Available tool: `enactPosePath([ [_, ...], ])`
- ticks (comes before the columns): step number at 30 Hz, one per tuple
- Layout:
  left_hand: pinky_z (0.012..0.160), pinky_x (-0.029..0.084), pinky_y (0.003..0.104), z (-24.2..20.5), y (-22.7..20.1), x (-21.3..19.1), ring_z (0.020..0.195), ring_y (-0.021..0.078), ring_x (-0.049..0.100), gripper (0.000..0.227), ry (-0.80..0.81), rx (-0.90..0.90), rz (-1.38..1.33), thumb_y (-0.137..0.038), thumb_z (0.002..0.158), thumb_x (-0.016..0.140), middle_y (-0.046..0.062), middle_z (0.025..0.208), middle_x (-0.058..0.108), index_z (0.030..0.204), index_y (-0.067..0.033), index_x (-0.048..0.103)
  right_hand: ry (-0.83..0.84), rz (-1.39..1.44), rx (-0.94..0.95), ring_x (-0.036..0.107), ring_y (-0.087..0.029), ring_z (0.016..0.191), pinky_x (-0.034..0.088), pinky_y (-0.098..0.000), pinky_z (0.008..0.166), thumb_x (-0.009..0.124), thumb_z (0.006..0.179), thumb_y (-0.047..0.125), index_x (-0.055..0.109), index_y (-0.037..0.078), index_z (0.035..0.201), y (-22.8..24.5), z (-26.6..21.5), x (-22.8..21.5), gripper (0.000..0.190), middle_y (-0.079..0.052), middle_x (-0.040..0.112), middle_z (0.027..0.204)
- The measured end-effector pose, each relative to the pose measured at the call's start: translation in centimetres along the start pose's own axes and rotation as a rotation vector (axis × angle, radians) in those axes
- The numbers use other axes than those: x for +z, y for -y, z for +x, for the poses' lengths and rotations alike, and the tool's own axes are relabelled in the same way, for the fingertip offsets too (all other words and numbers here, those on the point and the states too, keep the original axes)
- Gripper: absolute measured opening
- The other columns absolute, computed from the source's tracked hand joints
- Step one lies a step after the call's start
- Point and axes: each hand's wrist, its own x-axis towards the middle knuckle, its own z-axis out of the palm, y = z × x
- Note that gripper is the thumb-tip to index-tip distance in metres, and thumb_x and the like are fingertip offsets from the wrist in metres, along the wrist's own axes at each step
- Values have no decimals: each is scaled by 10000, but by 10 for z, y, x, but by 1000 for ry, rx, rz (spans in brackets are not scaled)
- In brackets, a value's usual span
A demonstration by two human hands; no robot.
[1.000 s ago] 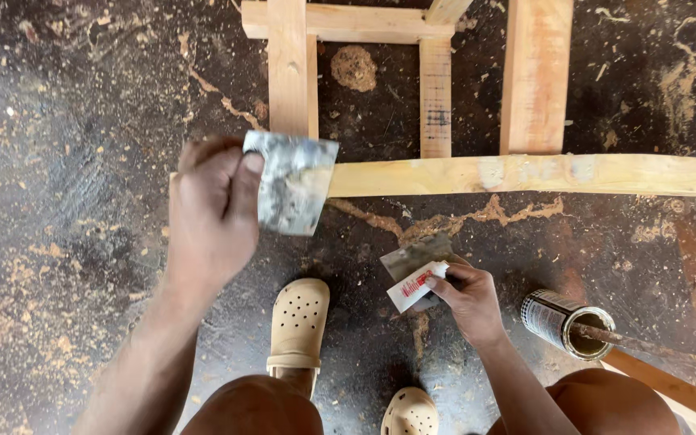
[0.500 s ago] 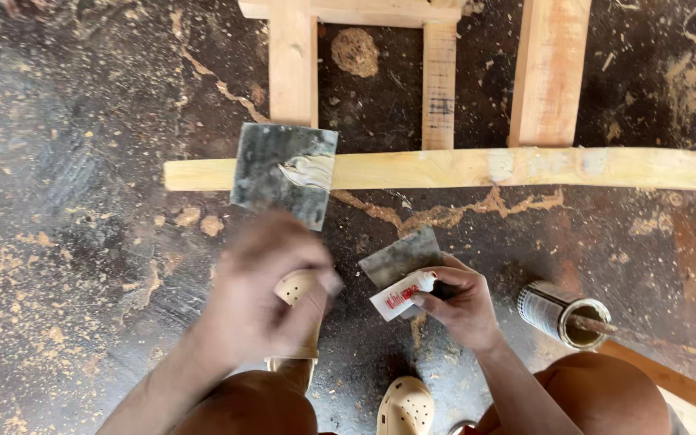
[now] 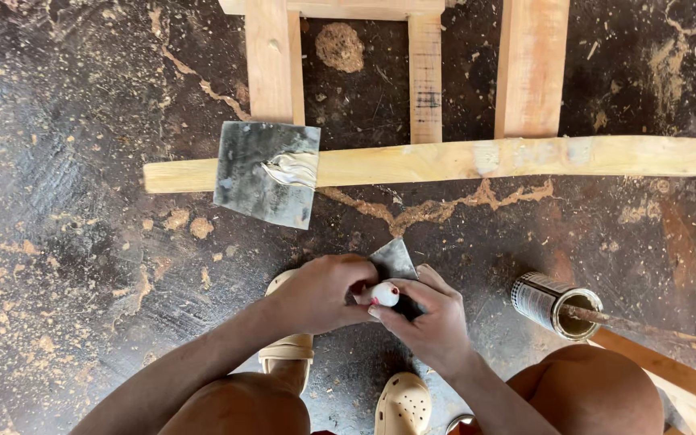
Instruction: The person applies wood filler to joints and gaps on wooden furniture using a small scraper and sandpaper, spreading the paste into the crevices and then smoothing it across the wood surfaces.
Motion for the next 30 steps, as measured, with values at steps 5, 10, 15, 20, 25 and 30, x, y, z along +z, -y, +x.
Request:
enactPosePath([
  [5,567,571,371,-4,14,-1,638,239,663,241,-42,15,-8,-193,740,845,92,800,647,820,-43,676,145,342,301,834,-183,759,659,-286,533,734,868,101,767,41,1044,-13,10,-12,188,-128,718,1097],
  [10,580,595,335,-16,24,-9,699,129,762,156,-216,-121,-318,-54,838,662,31,764,678,929,-2,546,154,14,381,806,-201,698,614,-259,456,663,915,40,516,78,1354,-38,15,-49,465,-150,743,1085],
  [15,500,566,311,-14,23,-2,568,153,682,169,-50,-284,-530,-173,967,550,51,722,643,1104,-81,514,-51,260,502,722,-173,643,601,-269,442,780,848,-66,722,-24,1016,-69,3,-57,182,-155,743,861],
  [20,555,622,327,-9,28,7,618,168,710,317,166,-237,-758,-280,1066,509,85,757,639,1039,20,605,-12,984,536,590,-88,696,463,-236,592,677,930,-6,693,4,1040,-84,3,-49,112,-48,696,873],
  [25,705,608,324,-8,14,4,789,167,730,247,132,3,-530,-175,1076,489,85,883,723,1158,11,629,159,903,642,499,-66,615,424,-244,523,681,950,51,624,39,922,-76,5,-58,64,16,570,747],
  [30,656,600,322,-8,5,-3,734,157,733,198,131,28,-430,-129,1050,516,87,836,717,1121,-1,650,232,797,648,477,-55,671,418,-245,566,716,947,42,611,20,894,-72,4,-64,120,26,555,759],
])
